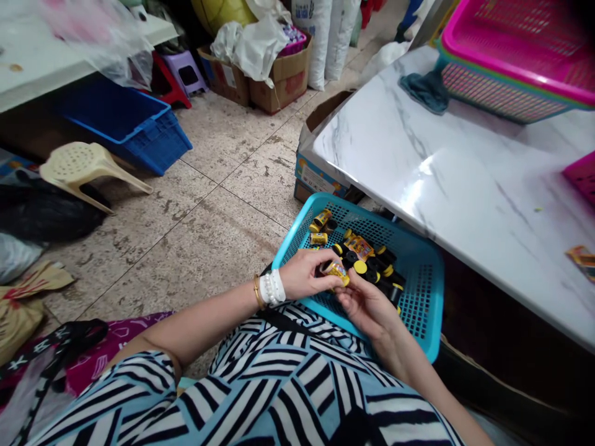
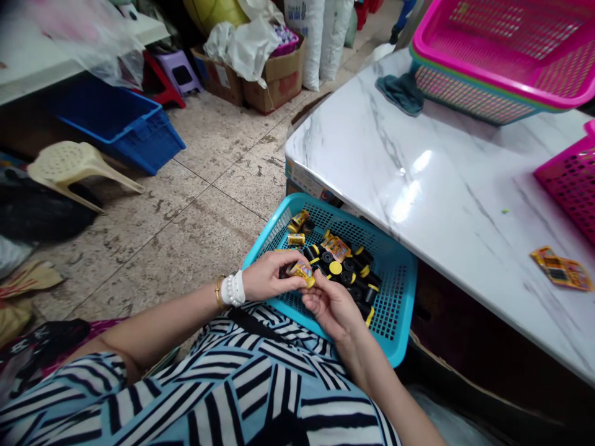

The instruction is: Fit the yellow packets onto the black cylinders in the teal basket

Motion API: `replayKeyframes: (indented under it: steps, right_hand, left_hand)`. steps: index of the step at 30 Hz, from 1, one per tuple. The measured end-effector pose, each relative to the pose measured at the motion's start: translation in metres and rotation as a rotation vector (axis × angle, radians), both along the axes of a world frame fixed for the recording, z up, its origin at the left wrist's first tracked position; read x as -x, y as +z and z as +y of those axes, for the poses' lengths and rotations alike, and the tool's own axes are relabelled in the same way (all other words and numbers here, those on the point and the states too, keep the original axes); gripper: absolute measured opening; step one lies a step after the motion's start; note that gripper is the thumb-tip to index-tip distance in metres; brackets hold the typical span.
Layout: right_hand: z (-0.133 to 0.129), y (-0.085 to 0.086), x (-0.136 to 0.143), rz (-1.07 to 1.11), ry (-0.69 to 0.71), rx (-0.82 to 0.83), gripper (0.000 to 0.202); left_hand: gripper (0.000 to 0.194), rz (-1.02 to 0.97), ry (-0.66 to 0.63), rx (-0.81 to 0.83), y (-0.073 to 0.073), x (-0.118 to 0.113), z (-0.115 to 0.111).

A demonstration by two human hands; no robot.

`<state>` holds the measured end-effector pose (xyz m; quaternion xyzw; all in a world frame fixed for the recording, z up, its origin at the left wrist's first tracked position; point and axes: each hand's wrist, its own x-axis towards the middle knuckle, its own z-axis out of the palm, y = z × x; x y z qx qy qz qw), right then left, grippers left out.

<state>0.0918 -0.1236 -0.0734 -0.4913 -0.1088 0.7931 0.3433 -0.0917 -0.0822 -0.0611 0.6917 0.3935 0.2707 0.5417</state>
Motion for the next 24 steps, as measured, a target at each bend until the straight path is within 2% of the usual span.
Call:
replayKeyframes:
  steps: [3,5,7,9,12,14,16,21,22,24]
  right_hand:
    - [-0.004,0.007,-0.001,-0.176,0.103,-0.124,0.048]
    - [-0.007,0.014,-0.004,-0.424,0.074,-0.359,0.046]
    - [-0.010,0.021,-0.008,-0.711,0.044,-0.672,0.036]
    - [-0.012,0.024,-0.011,-0.949,0.093,-0.942,0.040]
    - [-0.013,0.023,-0.013,-1.129,0.150,-1.122,0.026]
    - [-0.012,0.020,-0.012,-1.144,0.151,-1.119,0.022]
    - [-0.011,0.018,-0.010,-1.086,0.142,-1.029,0.023]
    - [0.000,0.019,-0.008,-0.617,0.076,-0.540,0.031]
    - [0.002,0.019,-0.010,-0.547,0.088,-0.485,0.034]
    - [0.003,0.021,-0.016,-0.485,0.110,-0.477,0.034]
  left_hand:
    - [0.037,-0.087,0.007,0.340,0.001,-0.003,-0.002]
    - [0.046,-0.138,0.067,0.522,0.004,-0.007,-0.003]
    - [0.051,-0.184,0.152,0.614,0.006,-0.010,-0.004]
    - [0.052,-0.243,0.190,0.666,0.007,-0.013,-0.004]
    - [0.049,-0.326,0.190,0.705,0.008,-0.015,-0.004]
    - [0.047,-0.352,0.183,0.726,0.009,-0.017,-0.004]
    - [0.047,-0.366,0.178,0.730,0.008,-0.019,-0.004]
    - [0.045,-0.351,0.153,0.640,0.006,-0.024,0.005]
    - [0.044,-0.328,0.130,0.635,0.006,-0.024,0.007]
    - [0.045,-0.277,0.080,0.639,0.009,-0.023,0.008]
